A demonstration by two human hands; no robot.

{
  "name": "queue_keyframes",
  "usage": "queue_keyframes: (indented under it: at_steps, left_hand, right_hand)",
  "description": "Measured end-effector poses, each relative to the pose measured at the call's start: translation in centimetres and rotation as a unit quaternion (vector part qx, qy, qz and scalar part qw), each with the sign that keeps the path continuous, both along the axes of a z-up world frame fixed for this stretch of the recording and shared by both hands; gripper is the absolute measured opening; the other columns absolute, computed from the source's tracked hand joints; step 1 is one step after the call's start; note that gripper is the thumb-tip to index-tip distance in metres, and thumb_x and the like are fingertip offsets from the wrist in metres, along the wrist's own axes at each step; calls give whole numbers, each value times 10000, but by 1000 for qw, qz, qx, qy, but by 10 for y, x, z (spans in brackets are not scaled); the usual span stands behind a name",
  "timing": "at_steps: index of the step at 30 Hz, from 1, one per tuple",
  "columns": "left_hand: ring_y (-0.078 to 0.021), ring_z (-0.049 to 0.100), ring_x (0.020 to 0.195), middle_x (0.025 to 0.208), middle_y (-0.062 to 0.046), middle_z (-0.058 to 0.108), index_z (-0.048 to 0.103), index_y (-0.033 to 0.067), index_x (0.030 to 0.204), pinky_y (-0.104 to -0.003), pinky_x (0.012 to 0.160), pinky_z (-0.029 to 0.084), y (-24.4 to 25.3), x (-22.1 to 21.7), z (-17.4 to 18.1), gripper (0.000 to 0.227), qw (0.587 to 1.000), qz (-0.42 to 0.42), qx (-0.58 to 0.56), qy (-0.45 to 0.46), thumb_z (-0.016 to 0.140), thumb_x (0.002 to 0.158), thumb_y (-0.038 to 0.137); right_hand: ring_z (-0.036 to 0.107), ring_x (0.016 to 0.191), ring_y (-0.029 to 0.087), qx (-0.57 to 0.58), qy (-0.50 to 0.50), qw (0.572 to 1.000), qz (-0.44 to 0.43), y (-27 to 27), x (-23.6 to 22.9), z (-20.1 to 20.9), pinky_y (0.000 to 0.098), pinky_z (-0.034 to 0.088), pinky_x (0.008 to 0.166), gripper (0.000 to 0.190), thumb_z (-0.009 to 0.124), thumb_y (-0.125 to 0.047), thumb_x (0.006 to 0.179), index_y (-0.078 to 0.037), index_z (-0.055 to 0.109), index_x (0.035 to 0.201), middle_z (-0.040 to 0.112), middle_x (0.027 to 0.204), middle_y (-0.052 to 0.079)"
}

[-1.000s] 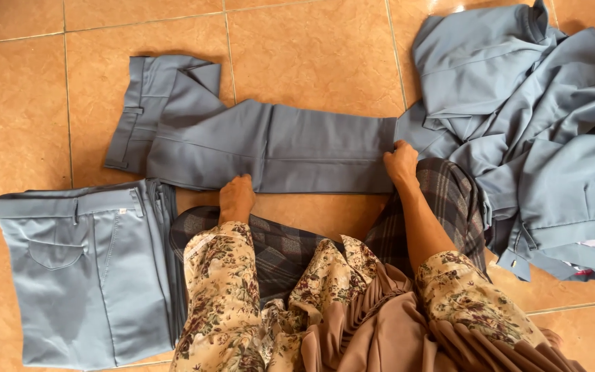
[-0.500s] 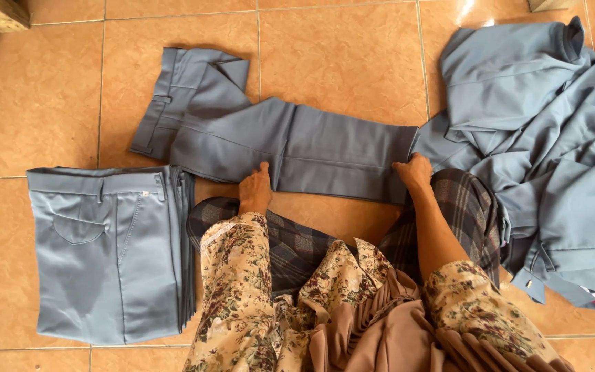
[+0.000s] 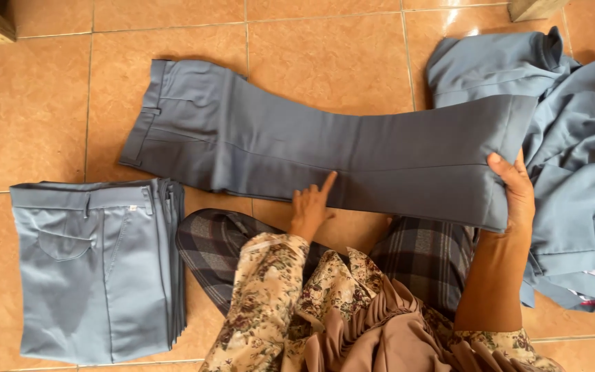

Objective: Folding blue pants into neat rectangles and stacking them on the floor.

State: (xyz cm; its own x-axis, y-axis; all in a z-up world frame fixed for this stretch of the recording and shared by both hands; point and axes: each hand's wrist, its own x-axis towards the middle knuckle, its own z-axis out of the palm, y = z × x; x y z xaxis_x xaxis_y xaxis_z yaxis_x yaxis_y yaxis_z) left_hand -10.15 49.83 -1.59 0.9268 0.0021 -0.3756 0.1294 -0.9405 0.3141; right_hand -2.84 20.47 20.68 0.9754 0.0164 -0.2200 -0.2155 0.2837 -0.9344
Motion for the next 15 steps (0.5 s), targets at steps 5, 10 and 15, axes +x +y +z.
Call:
queue_keyframes:
  at_steps: [5, 10, 15]
  left_hand:
    - [-132, 507, 746, 906, 0, 538, 222, 300, 1641, -500, 966, 174, -66, -26, -38, 990, 946, -89, 215, -225, 583, 799, 674]
    - [-180, 503, 705, 956, -103, 587, 228, 234, 1652, -319, 675, 436, -104, -27, -58, 805, 975, -166, 40, -139, 544, 929, 74]
    - [-232, 615, 825, 914, -41, 614, 696, 207, 1041, -381, 716, 464, -119, -36, -80, 214, 957, -161, 0, -239, 631, 837, 204]
  right_hand:
    - [658, 871, 53, 49, -13, 999, -2, 20, 10, 14, 151, 511, 848, 550, 653, -145, 900, -77, 573, 1440, 703, 1134, 7]
    - [694, 923, 16, -21, 10, 1000, -16, 60, 60, -47, 137, 506, 956, 1031, 811, -192, 804, 56, 212, 1606, 752, 1091, -31]
    - [748, 831, 194, 54, 75, 979, 183, 192, 48, -65, 441, 667, 737, 477, 820, -141, 837, -145, 681, 1293, 695, 938, 16]
